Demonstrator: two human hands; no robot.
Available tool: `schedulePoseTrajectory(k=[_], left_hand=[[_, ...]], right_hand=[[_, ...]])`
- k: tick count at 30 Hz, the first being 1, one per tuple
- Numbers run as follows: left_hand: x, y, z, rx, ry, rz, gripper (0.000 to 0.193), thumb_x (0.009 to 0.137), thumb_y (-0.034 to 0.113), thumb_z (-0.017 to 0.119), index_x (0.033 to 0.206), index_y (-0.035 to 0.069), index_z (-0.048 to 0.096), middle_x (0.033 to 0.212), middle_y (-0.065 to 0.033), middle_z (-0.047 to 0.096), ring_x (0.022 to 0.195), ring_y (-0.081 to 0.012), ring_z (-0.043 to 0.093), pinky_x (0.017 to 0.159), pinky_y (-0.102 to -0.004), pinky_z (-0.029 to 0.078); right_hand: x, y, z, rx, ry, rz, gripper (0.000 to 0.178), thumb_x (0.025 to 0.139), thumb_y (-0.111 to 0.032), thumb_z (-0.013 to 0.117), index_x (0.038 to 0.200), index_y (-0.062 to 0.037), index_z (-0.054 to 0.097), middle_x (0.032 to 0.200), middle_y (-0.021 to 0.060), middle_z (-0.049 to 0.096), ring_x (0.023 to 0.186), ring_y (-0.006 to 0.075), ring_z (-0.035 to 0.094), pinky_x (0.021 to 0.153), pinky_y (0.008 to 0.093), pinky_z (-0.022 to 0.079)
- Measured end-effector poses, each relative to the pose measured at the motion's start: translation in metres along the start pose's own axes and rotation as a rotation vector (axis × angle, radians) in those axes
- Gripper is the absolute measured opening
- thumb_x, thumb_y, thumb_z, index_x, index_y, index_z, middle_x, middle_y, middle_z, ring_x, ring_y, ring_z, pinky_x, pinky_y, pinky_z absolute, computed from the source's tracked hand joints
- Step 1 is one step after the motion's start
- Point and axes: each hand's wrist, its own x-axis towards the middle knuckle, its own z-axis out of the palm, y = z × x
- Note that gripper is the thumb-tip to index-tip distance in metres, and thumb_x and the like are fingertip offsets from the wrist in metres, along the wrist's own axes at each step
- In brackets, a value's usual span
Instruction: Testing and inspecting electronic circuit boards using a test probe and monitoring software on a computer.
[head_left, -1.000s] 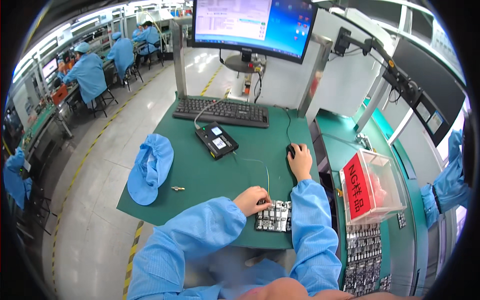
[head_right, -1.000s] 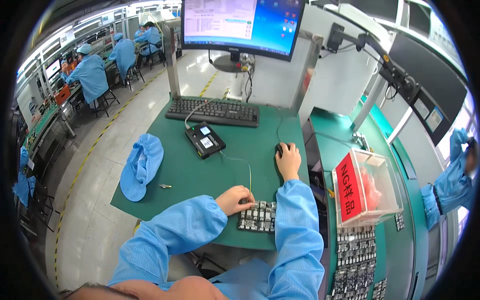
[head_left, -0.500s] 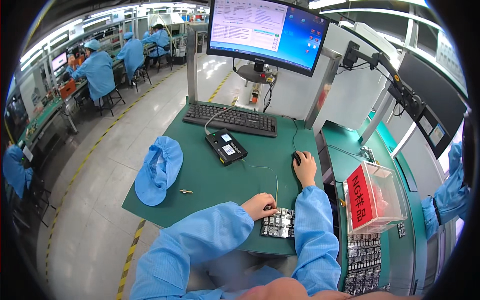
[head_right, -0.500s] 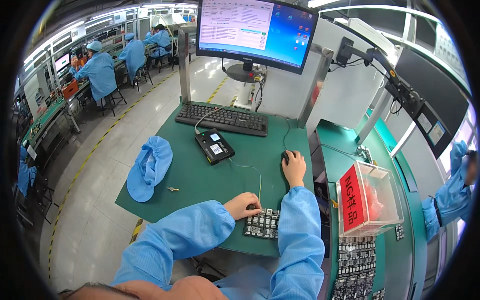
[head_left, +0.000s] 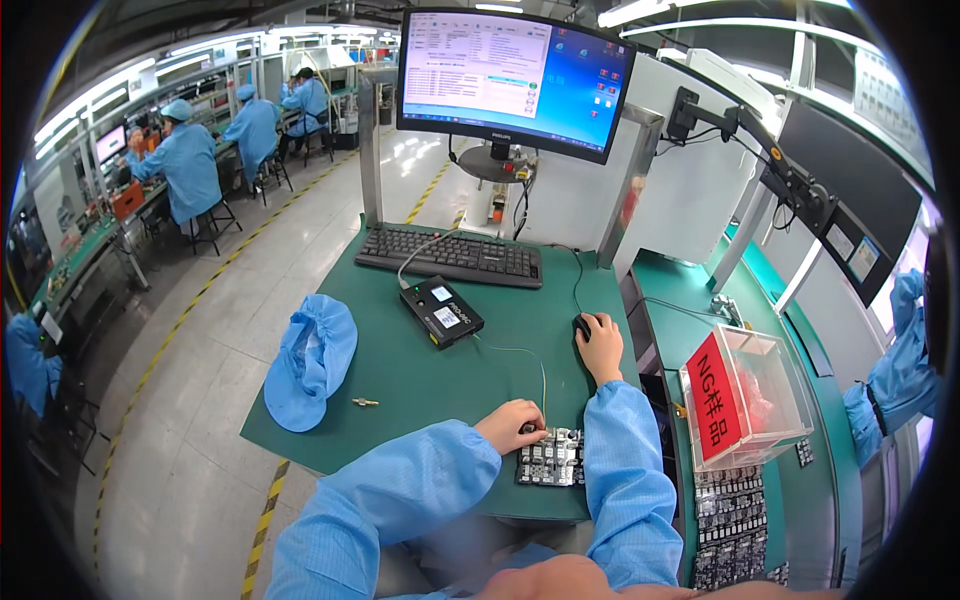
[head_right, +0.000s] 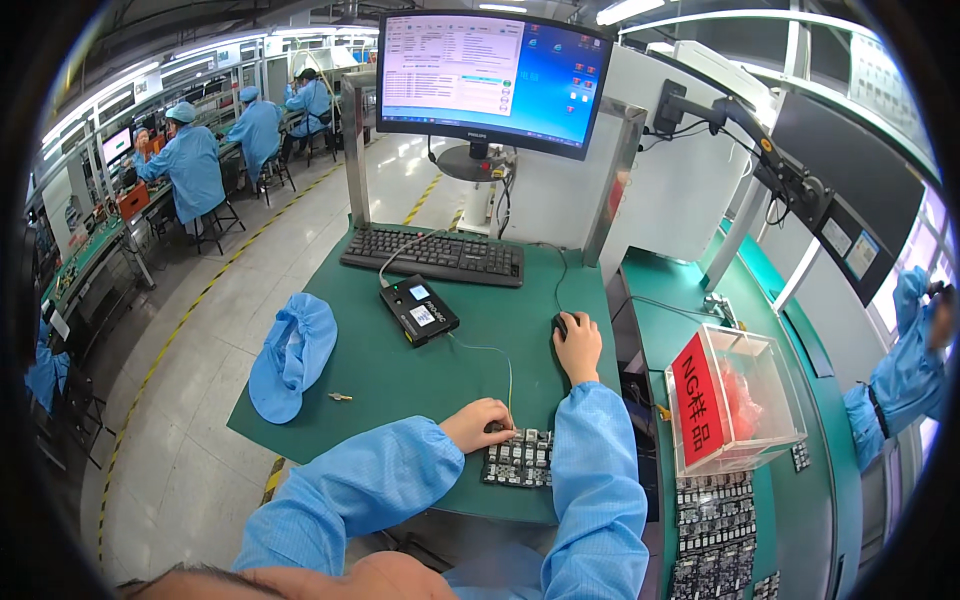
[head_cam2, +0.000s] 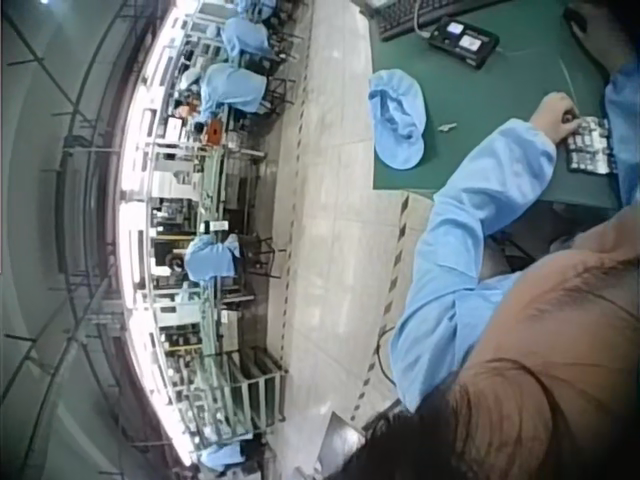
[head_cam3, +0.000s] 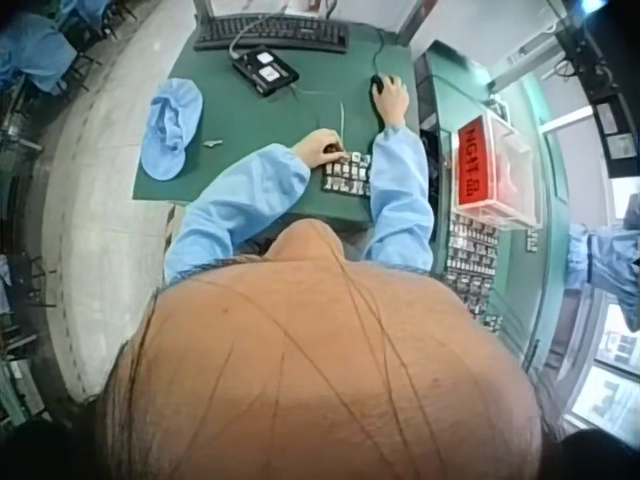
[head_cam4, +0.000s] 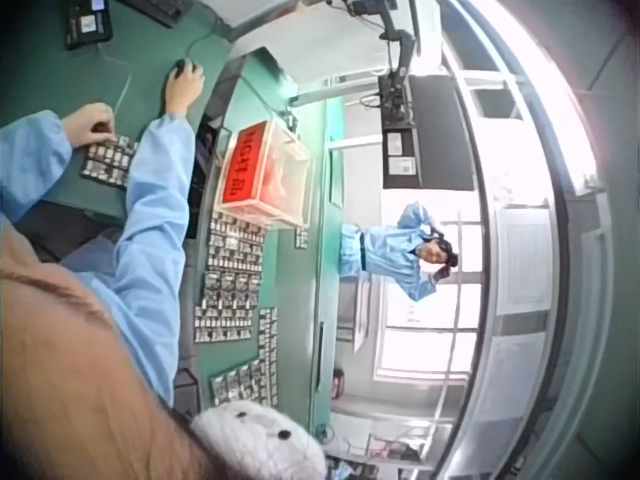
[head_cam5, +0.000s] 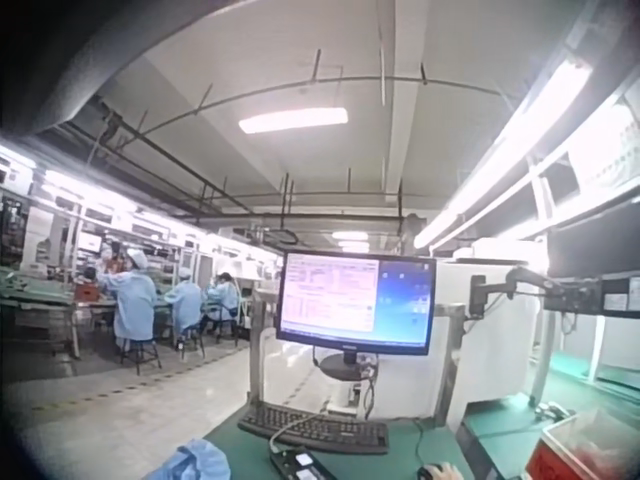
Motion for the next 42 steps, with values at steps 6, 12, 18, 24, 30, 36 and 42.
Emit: schedulePoseTrajectory(k=[6,12,18,24,30,36,42], left_hand=[[0.000,0.000,0.000,-0.012,0.013,0.007,0.018,0.081,0.019,0.067,0.079,0.004,0.057,0.087,-0.0068,0.056,0.084,-0.0224,0.055,0.074,-0.0326,0.046],[0.000,0.000,0.002,-0.030,0.021,-0.013,0.018,0.080,0.019,0.068,0.079,0.004,0.059,0.086,-0.0073,0.056,0.084,-0.0230,0.055,0.075,-0.0331,0.046],[0.001,0.002,0.000,-0.017,0.013,-0.022,0.017,0.079,0.019,0.068,0.079,0.004,0.060,0.086,-0.0074,0.057,0.084,-0.0237,0.054,0.076,-0.0341,0.045],[0.001,0.002,-0.001,-0.010,-0.001,-0.031,0.017,0.080,0.020,0.067,0.079,0.004,0.059,0.087,-0.0072,0.057,0.085,-0.0230,0.055,0.076,-0.0338,0.045],[0.000,0.001,0.000,0.008,0.015,-0.016,0.018,0.081,0.020,0.067,0.079,0.004,0.059,0.087,-0.0070,0.057,0.086,-0.0229,0.055,0.075,-0.0331,0.046],[0.001,0.004,-0.002,0.000,0.020,-0.019,0.018,0.080,0.020,0.068,0.079,0.004,0.059,0.087,-0.0068,0.057,0.084,-0.0228,0.055,0.074,-0.0329,0.045],[0.001,0.004,-0.002,0.000,0.009,-0.042,0.017,0.080,0.019,0.068,0.079,0.004,0.060,0.087,-0.0070,0.057,0.084,-0.0232,0.054,0.074,-0.0335,0.045]], right_hand=[[0.002,0.001,0.001,-0.007,-0.030,0.006,0.029,0.073,-0.020,0.067,0.101,-0.0130,0.065,0.103,0.0086,0.058,0.087,0.0292,0.056,0.073,0.0392,0.048],[0.001,0.000,0.000,-0.008,-0.001,-0.016,0.028,0.073,-0.019,0.067,0.100,-0.0135,0.065,0.102,0.0084,0.058,0.086,0.0289,0.057,0.073,0.0391,0.048],[0.000,0.004,0.005,-0.008,0.000,-0.009,0.029,0.073,-0.020,0.067,0.101,-0.0147,0.064,0.102,0.0078,0.057,0.087,0.0288,0.056,0.073,0.0389,0.047],[0.008,-0.008,-0.013,-0.045,0.035,-0.001,0.037,0.076,-0.021,0.066,0.112,-0.0141,0.060,0.108,0.0109,0.057,0.094,0.0303,0.056,0.079,0.0379,0.046],[0.067,-0.035,-0.091,0.503,0.245,0.209,0.035,0.087,-0.024,0.057,0.117,-0.0073,0.054,0.115,0.0151,0.057,0.102,0.0267,0.054,0.086,0.0361,0.043],[0.035,-0.135,-0.252,1.531,0.131,-0.023,0.054,0.090,-0.037,0.050,0.127,0.0020,0.042,0.119,0.0158,0.053,0.108,0.0270,0.052,0.097,0.0421,0.034],[-0.036,-0.213,-0.339,1.997,-0.166,-0.225,0.029,0.089,-0.031,0.054,0.093,-0.0107,0.035,0.099,0.0236,0.063,0.093,0.0372,0.060,0.084,0.0454,0.036]])
